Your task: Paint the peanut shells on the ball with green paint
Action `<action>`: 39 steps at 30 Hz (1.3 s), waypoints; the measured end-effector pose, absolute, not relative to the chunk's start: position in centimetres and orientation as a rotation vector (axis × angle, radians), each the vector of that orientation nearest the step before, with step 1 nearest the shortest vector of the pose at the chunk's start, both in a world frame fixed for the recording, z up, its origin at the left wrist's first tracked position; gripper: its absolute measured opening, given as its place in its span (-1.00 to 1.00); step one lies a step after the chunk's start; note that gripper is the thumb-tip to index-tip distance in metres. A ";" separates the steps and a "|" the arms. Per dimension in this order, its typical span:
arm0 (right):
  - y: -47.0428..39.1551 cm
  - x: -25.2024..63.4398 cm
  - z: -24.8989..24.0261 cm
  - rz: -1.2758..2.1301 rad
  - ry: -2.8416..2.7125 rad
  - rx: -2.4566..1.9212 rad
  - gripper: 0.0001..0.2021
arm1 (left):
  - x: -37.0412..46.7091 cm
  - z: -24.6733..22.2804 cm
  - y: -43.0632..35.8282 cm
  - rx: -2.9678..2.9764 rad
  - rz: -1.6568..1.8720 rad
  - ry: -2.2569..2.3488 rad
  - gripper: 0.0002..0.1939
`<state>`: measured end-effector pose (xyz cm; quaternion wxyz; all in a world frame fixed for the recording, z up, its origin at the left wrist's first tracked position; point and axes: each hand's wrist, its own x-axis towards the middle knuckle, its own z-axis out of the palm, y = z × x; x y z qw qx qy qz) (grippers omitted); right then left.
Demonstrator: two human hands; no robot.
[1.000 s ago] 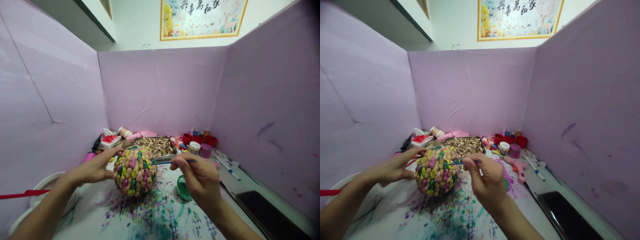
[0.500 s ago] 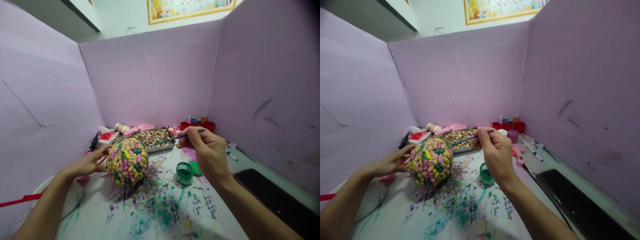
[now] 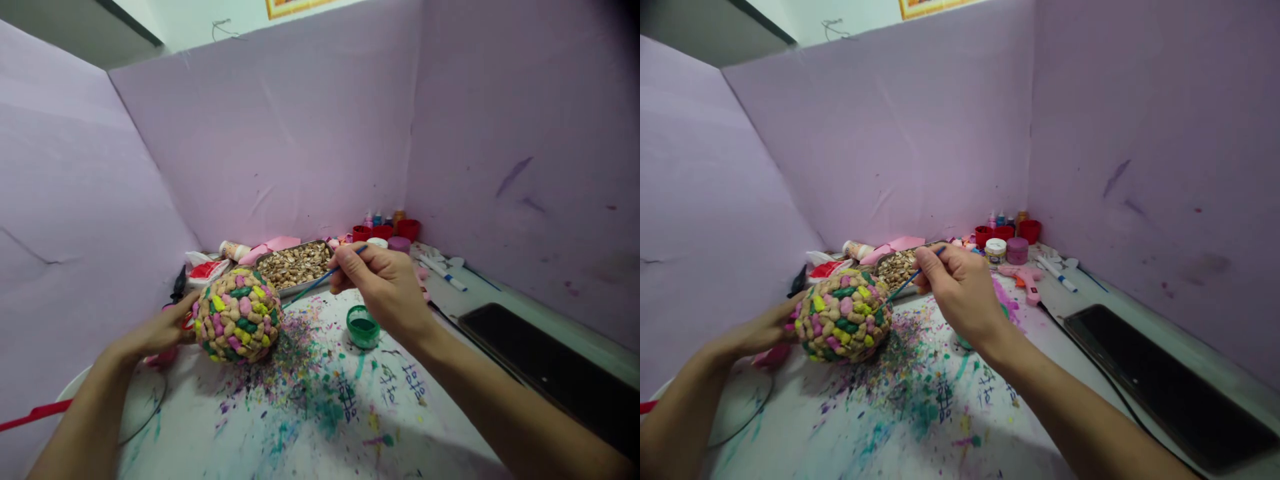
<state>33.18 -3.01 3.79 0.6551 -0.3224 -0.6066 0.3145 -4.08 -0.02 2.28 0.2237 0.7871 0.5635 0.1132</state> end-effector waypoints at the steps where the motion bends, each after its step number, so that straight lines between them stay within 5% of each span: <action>1: -3.1 32.9 3.5 0.740 -1.375 -0.721 -0.72 | -4.0 2.3 0.0 2.163 0.317 1.557 -0.12; 16: -2.4 32.1 2.4 0.833 -1.219 -0.697 -0.73 | -4.0 2.3 0.0 2.183 0.306 1.579 -0.14; 25: -1.4 27.9 -1.2 1.471 -0.867 -0.914 -0.74 | -4.3 2.3 0.1 2.131 0.334 1.609 -0.16; 39: -1.4 25.3 -3.3 1.619 -0.749 -0.858 -0.71 | -2.7 3.2 -0.7 2.131 0.324 1.642 -0.19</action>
